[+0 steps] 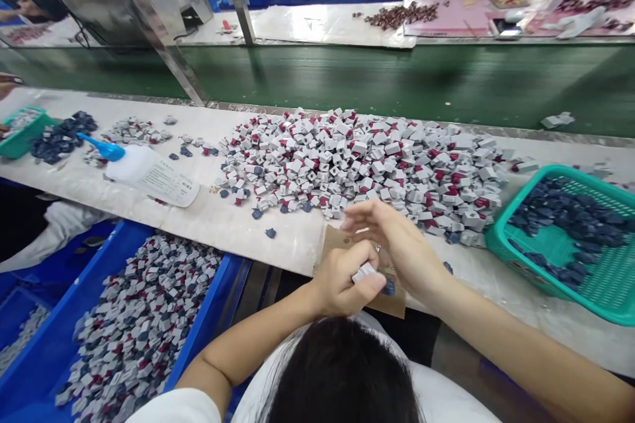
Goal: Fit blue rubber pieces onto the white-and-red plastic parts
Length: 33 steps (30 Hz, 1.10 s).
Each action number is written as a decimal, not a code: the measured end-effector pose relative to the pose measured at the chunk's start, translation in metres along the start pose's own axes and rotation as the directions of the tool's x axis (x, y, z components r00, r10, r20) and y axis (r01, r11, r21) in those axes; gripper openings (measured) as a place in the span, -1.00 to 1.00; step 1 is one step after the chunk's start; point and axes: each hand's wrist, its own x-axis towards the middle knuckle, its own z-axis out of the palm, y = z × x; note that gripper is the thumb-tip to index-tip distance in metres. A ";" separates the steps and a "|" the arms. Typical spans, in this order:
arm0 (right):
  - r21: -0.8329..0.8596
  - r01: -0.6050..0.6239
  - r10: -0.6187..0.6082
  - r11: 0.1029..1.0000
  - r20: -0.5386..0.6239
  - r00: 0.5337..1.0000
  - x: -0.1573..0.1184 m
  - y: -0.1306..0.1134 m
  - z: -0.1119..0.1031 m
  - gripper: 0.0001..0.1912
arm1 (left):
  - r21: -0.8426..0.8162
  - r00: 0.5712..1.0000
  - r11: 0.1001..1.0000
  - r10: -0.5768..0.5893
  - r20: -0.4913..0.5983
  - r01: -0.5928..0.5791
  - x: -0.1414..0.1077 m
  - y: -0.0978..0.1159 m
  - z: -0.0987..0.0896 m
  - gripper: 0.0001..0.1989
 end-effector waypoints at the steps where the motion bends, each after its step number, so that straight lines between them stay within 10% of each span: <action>1: 0.057 -0.066 0.065 0.996 0.020 0.998 0.000 0.000 0.006 -0.48 | 0.035 0.998 0.999 0.043 -0.041 -0.042 0.002 -0.001 0.003 -0.75; 10: 0.150 -0.041 0.062 0.988 -0.138 0.989 -0.013 -0.001 0.014 -0.36 | 0.225 0.943 0.973 0.123 -0.310 -0.053 0.008 -0.007 0.027 -0.59; 19: 0.159 0.094 -0.042 0.983 -0.300 0.953 -0.015 0.016 0.018 -0.42 | 0.264 0.965 0.964 0.039 -0.259 0.032 0.010 -0.010 0.030 -0.55; 24: 0.126 0.023 -0.006 0.992 -0.133 0.991 -0.002 0.025 0.007 -0.46 | 0.163 0.961 0.967 -0.159 -0.227 0.198 -0.001 -0.014 0.011 -0.62; 27: -0.197 0.114 -0.168 0.974 -0.290 0.942 -0.005 0.020 -0.039 -0.51 | 0.042 0.753 0.905 -0.325 -0.572 0.422 -0.043 -0.015 -0.038 -0.63; 29: -0.445 0.007 -0.257 0.896 -0.505 0.824 -0.013 0.017 -0.089 -0.58 | 0.074 0.406 0.797 -0.223 -0.886 0.600 -0.088 -0.017 -0.090 -0.70; 32: -0.612 -0.283 -0.250 0.739 -0.639 0.728 -0.027 0.016 -0.169 -0.77 | 0.084 0.099 0.407 -0.017 -0.995 0.910 -0.163 -0.029 -0.165 -0.80; 33: -0.655 -0.390 -0.181 0.647 -0.629 0.756 -0.029 0.017 -0.191 -0.80 | 0.081 0.095 0.239 -0.052 -0.994 0.968 -0.183 -0.034 -0.183 -0.77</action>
